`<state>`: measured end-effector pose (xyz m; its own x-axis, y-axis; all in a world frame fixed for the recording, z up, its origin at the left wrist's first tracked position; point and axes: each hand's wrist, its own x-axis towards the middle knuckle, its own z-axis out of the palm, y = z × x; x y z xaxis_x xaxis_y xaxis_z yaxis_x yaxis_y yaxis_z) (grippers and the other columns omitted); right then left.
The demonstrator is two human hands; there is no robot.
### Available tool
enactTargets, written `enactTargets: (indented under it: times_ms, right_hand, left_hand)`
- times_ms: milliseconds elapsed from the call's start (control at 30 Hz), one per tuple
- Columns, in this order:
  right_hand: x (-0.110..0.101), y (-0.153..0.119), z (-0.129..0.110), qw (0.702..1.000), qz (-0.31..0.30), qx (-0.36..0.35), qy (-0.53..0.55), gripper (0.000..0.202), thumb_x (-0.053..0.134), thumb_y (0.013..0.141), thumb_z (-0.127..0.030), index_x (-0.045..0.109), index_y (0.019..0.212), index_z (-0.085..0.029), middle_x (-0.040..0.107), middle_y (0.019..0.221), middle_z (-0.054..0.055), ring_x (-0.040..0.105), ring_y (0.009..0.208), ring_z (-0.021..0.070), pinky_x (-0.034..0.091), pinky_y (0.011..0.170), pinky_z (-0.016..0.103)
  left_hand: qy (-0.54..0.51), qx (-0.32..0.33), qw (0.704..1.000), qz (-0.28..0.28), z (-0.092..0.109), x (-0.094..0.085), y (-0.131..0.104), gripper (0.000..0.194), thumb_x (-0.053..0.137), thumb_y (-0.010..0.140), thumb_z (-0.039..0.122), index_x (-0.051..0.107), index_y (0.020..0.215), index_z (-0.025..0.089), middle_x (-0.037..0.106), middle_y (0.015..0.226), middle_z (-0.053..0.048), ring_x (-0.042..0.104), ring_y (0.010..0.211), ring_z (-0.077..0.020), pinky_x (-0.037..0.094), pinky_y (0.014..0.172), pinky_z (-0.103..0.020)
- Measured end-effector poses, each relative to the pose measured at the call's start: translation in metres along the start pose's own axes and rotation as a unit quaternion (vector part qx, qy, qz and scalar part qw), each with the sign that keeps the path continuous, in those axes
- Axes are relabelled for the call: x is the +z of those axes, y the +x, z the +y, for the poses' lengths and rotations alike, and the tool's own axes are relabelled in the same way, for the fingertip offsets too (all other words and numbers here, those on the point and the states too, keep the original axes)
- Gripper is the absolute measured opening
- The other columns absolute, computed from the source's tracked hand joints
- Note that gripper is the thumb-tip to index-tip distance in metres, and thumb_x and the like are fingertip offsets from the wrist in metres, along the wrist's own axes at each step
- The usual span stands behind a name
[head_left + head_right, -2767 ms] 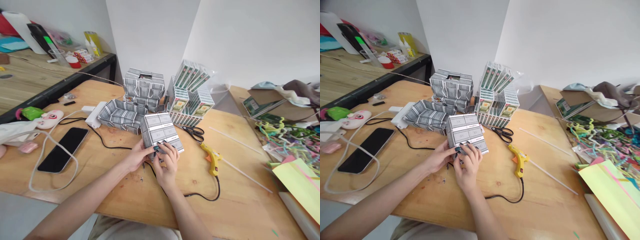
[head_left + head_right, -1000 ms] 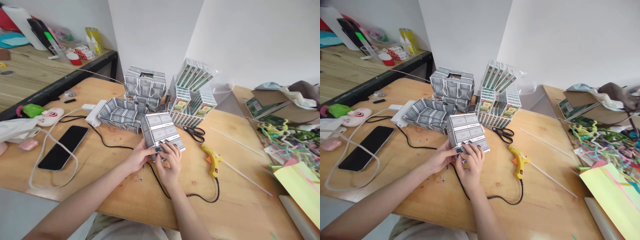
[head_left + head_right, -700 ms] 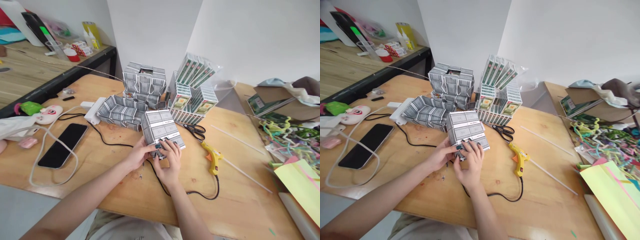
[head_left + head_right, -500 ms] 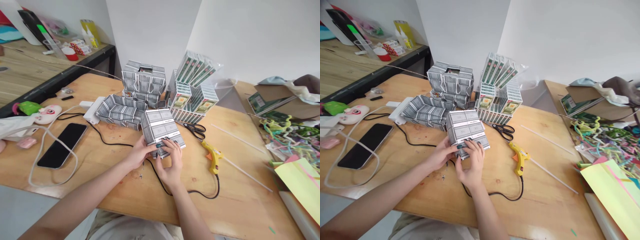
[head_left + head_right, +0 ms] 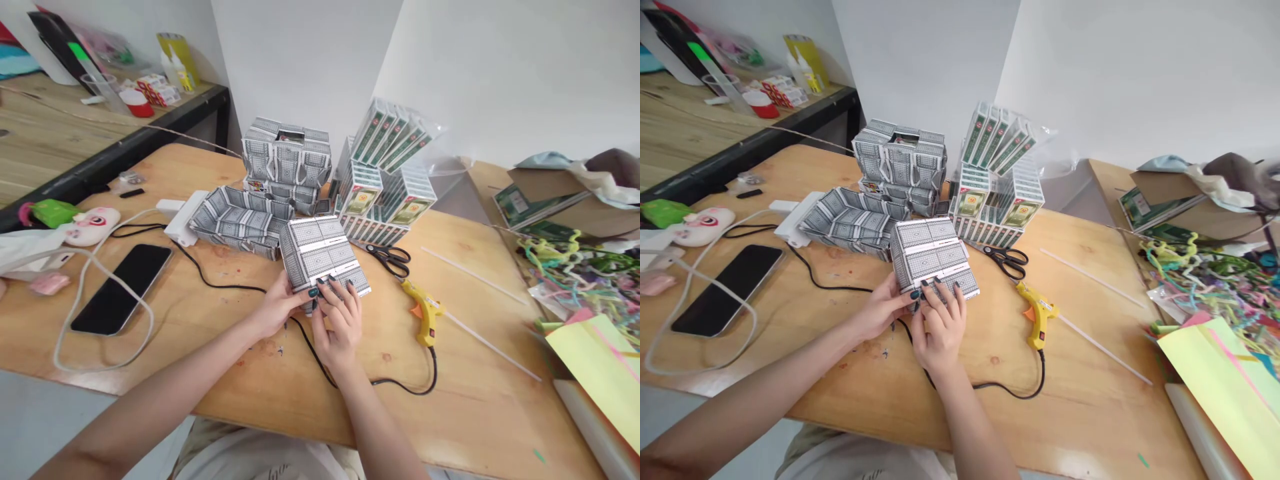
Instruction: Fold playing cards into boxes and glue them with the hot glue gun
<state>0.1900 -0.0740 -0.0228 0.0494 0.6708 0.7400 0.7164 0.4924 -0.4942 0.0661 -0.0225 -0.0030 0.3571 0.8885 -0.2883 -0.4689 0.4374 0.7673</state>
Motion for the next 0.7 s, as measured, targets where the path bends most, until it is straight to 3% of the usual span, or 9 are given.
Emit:
enactTargets:
  times_ms: [133, 333, 500, 700]
  right_hand:
    - [-0.003, 0.004, -0.002, 0.999, -0.004, 0.036, 0.023, 0.018, 0.055, 0.078, -0.009, 0.054, 0.09, -0.023, 0.068, 0.108, 0.006, 0.057, 0.111, 0.0231, 0.037, 0.099, 0.054]
    - [-0.005, 0.009, -0.005, 0.996, -0.02, 0.073, 0.05, 0.023, 0.055, 0.076, -0.015, 0.052, 0.097, -0.023, 0.064, 0.112, 0.008, 0.055, 0.113, 0.0243, 0.037, 0.099, 0.053]
    - [-0.013, 0.014, -0.005, 0.992, -0.031, 0.081, 0.091, 0.027, 0.054, 0.074, -0.013, 0.056, 0.099, -0.022, 0.064, 0.111, 0.008, 0.055, 0.112, 0.0254, 0.039, 0.097, 0.052]
    - [-0.038, 0.028, 0.005, 0.974, -0.144, 0.097, 0.147, 0.03, 0.05, 0.075, -0.011, 0.063, 0.099, -0.023, 0.065, 0.112, 0.007, 0.05, 0.118, 0.0262, 0.041, 0.097, 0.051]
  left_hand:
    - [-0.014, -0.016, 0.999, -0.025, 0.002, 0.0, 0.002, 0.044, 0.076, 0.067, 0.024, 0.051, 0.103, 0.02, 0.065, 0.098, -0.004, 0.063, 0.081, -0.0163, 0.052, 0.067, -0.027]
    - [0.038, -0.021, 0.998, 0.039, 0.001, 0.005, 0.003, 0.048, 0.077, 0.062, 0.016, 0.05, 0.101, 0.02, 0.065, 0.102, -0.002, 0.061, 0.092, -0.02, 0.052, 0.072, -0.029]
    - [0.045, -0.016, 0.998, 0.027, 0.002, 0.004, 0.003, 0.046, 0.076, 0.064, 0.017, 0.05, 0.102, 0.019, 0.063, 0.109, -0.005, 0.06, 0.096, -0.021, 0.052, 0.073, -0.029]
    - [-0.002, -0.015, 0.999, -0.033, 0.001, -0.001, 0.005, 0.046, 0.075, 0.068, 0.016, 0.051, 0.107, 0.021, 0.064, 0.112, -0.005, 0.06, 0.102, -0.022, 0.05, 0.083, -0.033]
